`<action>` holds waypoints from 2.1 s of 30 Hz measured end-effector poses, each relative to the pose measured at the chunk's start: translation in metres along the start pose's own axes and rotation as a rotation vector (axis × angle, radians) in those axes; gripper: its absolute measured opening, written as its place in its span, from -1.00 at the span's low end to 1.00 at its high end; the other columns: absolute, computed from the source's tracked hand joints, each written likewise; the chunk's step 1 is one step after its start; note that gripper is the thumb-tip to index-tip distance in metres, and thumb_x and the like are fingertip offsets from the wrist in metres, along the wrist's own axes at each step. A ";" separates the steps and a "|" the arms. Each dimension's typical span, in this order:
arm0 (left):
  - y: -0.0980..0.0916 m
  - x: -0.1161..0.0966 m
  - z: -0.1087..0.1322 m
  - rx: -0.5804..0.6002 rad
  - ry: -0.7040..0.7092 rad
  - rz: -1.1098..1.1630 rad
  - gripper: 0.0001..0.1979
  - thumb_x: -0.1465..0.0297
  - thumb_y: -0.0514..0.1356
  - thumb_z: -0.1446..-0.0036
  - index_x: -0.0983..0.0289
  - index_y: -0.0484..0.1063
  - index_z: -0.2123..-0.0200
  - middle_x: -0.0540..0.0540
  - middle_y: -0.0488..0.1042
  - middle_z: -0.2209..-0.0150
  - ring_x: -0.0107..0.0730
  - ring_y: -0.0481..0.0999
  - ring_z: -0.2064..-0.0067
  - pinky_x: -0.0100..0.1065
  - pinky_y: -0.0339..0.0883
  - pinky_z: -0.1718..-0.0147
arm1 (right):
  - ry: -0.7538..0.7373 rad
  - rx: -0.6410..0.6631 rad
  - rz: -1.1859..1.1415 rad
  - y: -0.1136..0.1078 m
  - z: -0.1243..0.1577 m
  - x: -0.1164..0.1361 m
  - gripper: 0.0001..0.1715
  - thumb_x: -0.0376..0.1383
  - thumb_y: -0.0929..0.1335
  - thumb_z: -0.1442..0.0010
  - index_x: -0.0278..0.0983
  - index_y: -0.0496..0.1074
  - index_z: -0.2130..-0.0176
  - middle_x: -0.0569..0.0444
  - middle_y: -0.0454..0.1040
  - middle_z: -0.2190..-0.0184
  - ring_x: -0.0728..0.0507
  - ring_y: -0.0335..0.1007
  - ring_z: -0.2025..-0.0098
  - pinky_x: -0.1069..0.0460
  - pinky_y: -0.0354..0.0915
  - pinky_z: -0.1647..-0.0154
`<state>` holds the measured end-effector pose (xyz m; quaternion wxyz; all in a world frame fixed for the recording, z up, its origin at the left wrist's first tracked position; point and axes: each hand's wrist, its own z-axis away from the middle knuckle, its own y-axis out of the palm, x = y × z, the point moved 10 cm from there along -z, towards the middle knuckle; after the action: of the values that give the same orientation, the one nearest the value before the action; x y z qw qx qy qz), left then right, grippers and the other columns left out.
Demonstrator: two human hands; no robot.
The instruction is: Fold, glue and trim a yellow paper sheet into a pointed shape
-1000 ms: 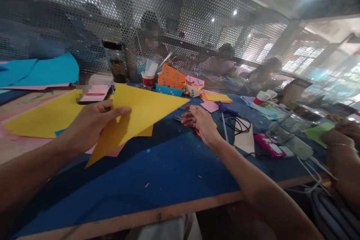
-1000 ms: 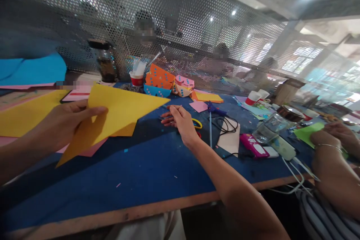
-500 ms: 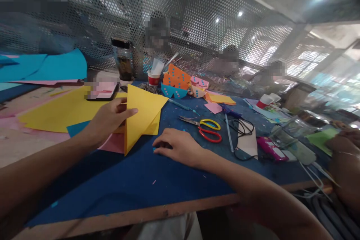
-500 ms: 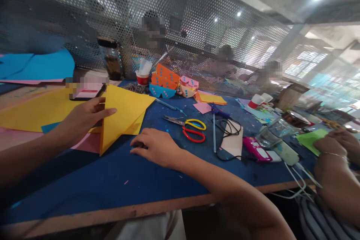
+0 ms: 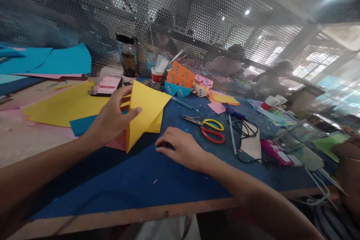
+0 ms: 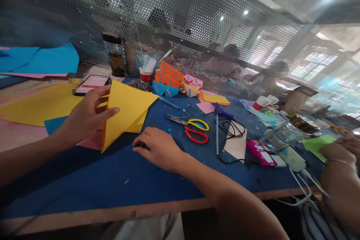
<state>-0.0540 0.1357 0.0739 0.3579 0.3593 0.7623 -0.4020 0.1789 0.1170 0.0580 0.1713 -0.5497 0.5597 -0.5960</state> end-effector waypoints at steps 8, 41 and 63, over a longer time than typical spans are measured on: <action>-0.011 -0.047 0.014 -0.086 0.254 -0.228 -0.34 0.13 0.42 -0.47 0.20 0.47 -0.51 0.31 0.41 -0.66 0.28 0.25 -0.74 0.34 -0.01 -0.80 | 0.055 -0.039 -0.135 -0.002 0.001 -0.005 -0.90 -0.37 0.61 -0.58 -0.20 0.71 0.08 0.02 0.70 0.07 -0.15 0.65 0.03 -0.03 0.50 -0.07; 0.037 -0.099 0.067 0.259 0.590 -0.078 -0.86 0.35 0.44 -0.53 0.03 0.77 0.17 -0.01 0.86 0.17 -0.07 0.80 -0.11 -0.16 0.65 -0.11 | 0.113 -0.270 -0.405 -0.027 0.009 -0.014 -0.77 -0.12 0.57 -0.62 -0.17 0.69 0.11 0.04 0.76 0.13 -0.17 0.69 0.08 -0.03 0.54 -0.02; 0.040 -0.093 0.070 0.258 0.583 -0.044 -0.86 0.37 0.40 -0.56 0.04 0.76 0.13 0.01 0.84 0.14 -0.10 0.79 -0.11 -0.17 0.63 -0.13 | 0.158 -0.215 -0.518 -0.023 0.007 -0.012 -0.73 -0.09 0.61 -0.54 -0.19 0.68 0.16 0.07 0.76 0.17 -0.16 0.69 0.11 -0.03 0.57 -0.01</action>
<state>0.0422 0.0678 0.1078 0.0671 0.4853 0.7832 -0.3829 0.1984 0.1302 0.0704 -0.0899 -0.6413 0.4721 -0.5981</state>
